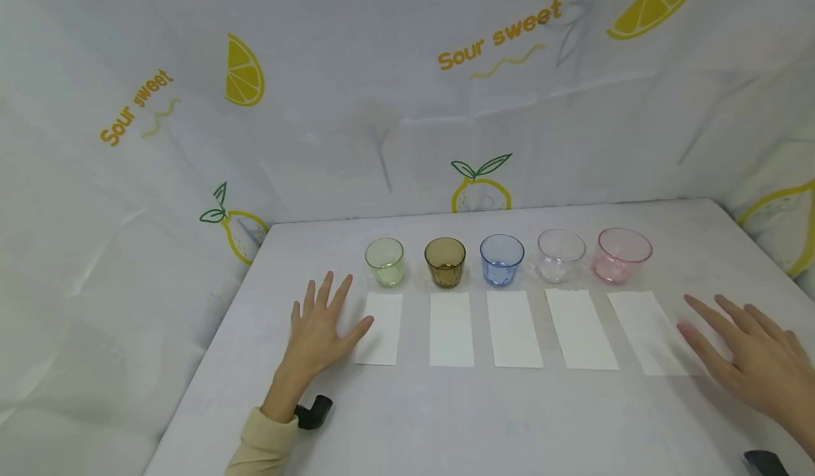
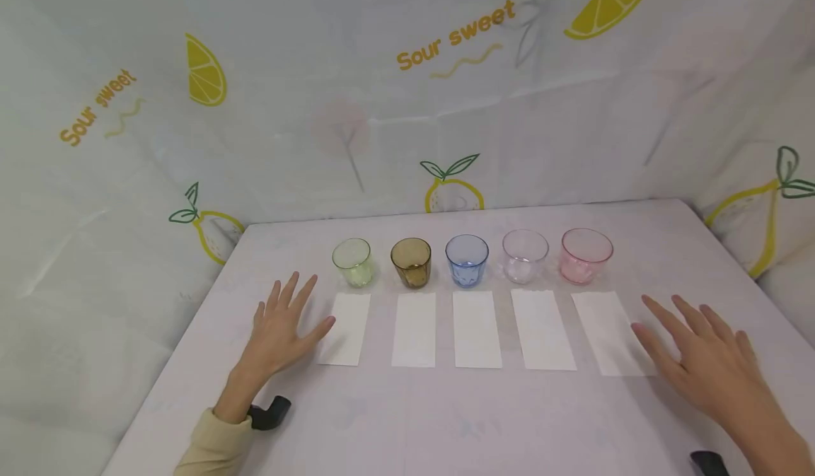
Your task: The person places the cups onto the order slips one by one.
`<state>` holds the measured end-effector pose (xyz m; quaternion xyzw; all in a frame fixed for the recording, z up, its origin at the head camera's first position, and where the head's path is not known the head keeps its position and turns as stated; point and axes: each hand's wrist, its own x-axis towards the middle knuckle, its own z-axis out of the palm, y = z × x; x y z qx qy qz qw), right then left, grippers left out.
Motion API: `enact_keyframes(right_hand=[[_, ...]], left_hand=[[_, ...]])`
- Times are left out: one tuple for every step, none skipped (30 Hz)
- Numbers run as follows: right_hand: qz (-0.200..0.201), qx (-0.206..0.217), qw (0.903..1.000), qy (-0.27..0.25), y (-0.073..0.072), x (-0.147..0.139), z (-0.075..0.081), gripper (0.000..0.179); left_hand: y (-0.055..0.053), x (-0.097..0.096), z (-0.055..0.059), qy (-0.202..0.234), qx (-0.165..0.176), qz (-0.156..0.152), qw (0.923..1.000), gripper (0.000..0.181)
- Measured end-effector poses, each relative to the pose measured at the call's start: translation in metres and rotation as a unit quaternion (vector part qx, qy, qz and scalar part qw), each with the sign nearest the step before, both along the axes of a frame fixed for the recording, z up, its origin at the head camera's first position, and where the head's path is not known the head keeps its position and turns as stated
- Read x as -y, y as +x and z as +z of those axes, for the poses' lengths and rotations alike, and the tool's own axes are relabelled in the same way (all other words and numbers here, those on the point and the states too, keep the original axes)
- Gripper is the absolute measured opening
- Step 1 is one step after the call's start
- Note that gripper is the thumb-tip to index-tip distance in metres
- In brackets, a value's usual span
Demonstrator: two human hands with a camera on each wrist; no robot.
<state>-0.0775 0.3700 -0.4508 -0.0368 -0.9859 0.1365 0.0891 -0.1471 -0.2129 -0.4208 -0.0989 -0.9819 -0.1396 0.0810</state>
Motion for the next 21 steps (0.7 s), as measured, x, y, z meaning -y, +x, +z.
enact_keyframes(right_hand=[[0.008, -0.007, 0.9999, -0.002, -0.001, 0.001, 0.002, 0.07], [0.018, -0.012, 0.9997, -0.006, -0.002, 0.002, 0.003, 0.068], [0.025, -0.017, 0.9995, -0.008, -0.002, 0.003, 0.004, 0.066], [0.032, -0.022, 0.9992, -0.009, -0.003, 0.004, 0.006, 0.065], [0.035, -0.021, 0.9991, -0.011, -0.003, 0.005, 0.007, 0.065], [0.036, -0.02, 0.9991, -0.011, -0.004, 0.007, 0.008, 0.065], [0.037, -0.019, 0.9991, -0.01, -0.005, 0.008, 0.01, 0.065], [0.037, -0.018, 0.9991, -0.008, -0.006, 0.009, 0.011, 0.065], [0.037, -0.018, 0.9991, -0.005, -0.007, 0.01, 0.013, 0.066], [0.037, -0.018, 0.9991, -0.003, -0.008, 0.012, 0.015, 0.066], [0.039, -0.02, 0.999, -0.002, -0.009, 0.013, 0.016, 0.066], [0.042, -0.025, 0.9988, -0.002, -0.01, 0.014, 0.017, 0.065], [0.045, -0.028, 0.9986, -0.002, -0.011, 0.015, 0.018, 0.065], [0.048, -0.032, 0.9983, -0.003, -0.013, 0.016, 0.019, 0.065], [0.049, -0.035, 0.9982, -0.002, -0.014, 0.017, 0.019, 0.065], [0.05, -0.038, 0.998, 0.0, -0.016, 0.017, 0.02, 0.065], [0.052, -0.041, 0.9978, -0.001, -0.017, 0.018, 0.02, 0.066], [0.052, -0.044, 0.9977, 0.002, -0.019, 0.018, 0.021, 0.066], [0.051, -0.043, 0.9978, 0.004, -0.02, 0.019, 0.021, 0.066], [0.053, -0.046, 0.9975, 0.005, -0.022, 0.019, 0.022, 0.066], [0.056, -0.048, 0.9973, 0.004, -0.023, 0.019, 0.022, 0.066]], left_hand=[[0.0, -0.003, 0.001, 0.003, -0.004, -0.005, 1.0, 0.083], [0.0, -0.007, 0.002, 0.003, -0.009, -0.009, 0.9999, 0.083], [0.0, -0.01, 0.004, 0.004, -0.011, -0.013, 0.9998, 0.083], [0.0, -0.014, 0.005, 0.005, -0.014, -0.018, 0.9997, 0.083], [-0.001, -0.018, 0.006, 0.006, -0.018, -0.024, 0.9995, 0.083], [-0.001, -0.023, 0.007, 0.008, -0.02, -0.029, 0.9993, 0.082], [-0.002, -0.027, 0.008, 0.009, -0.023, -0.036, 0.999, 0.082], [-0.002, -0.032, 0.01, 0.009, -0.025, -0.042, 0.9988, 0.082], [-0.003, -0.036, 0.011, 0.012, -0.026, -0.049, 0.9984, 0.081], [-0.003, -0.041, 0.012, 0.013, -0.027, -0.055, 0.998, 0.081], [-0.004, -0.046, 0.014, 0.015, -0.027, -0.062, 0.9976, 0.08], [-0.004, -0.051, 0.015, 0.016, -0.024, -0.067, 0.9973, 0.08], [-0.005, -0.056, 0.015, 0.016, -0.023, -0.073, 0.9969, 0.08], [-0.005, -0.061, 0.016, 0.017, -0.022, -0.079, 0.9965, 0.08], [-0.006, -0.066, 0.016, 0.019, -0.02, -0.086, 0.9959, 0.08], [-0.006, -0.071, 0.016, 0.018, -0.017, -0.091, 0.9955, 0.08], [-0.007, -0.076, 0.016, 0.017, -0.014, -0.097, 0.9951, 0.08], [-0.008, -0.081, 0.015, 0.016, -0.01, -0.102, 0.9946, 0.081], [-0.008, -0.086, 0.016, 0.015, -0.007, -0.109, 0.9939, 0.081], [-0.008, -0.091, 0.016, 0.014, -0.004, -0.115, 0.9933, 0.081], [-0.009, -0.096, 0.016, 0.013, -0.001, -0.12, 0.9927, 0.082]])
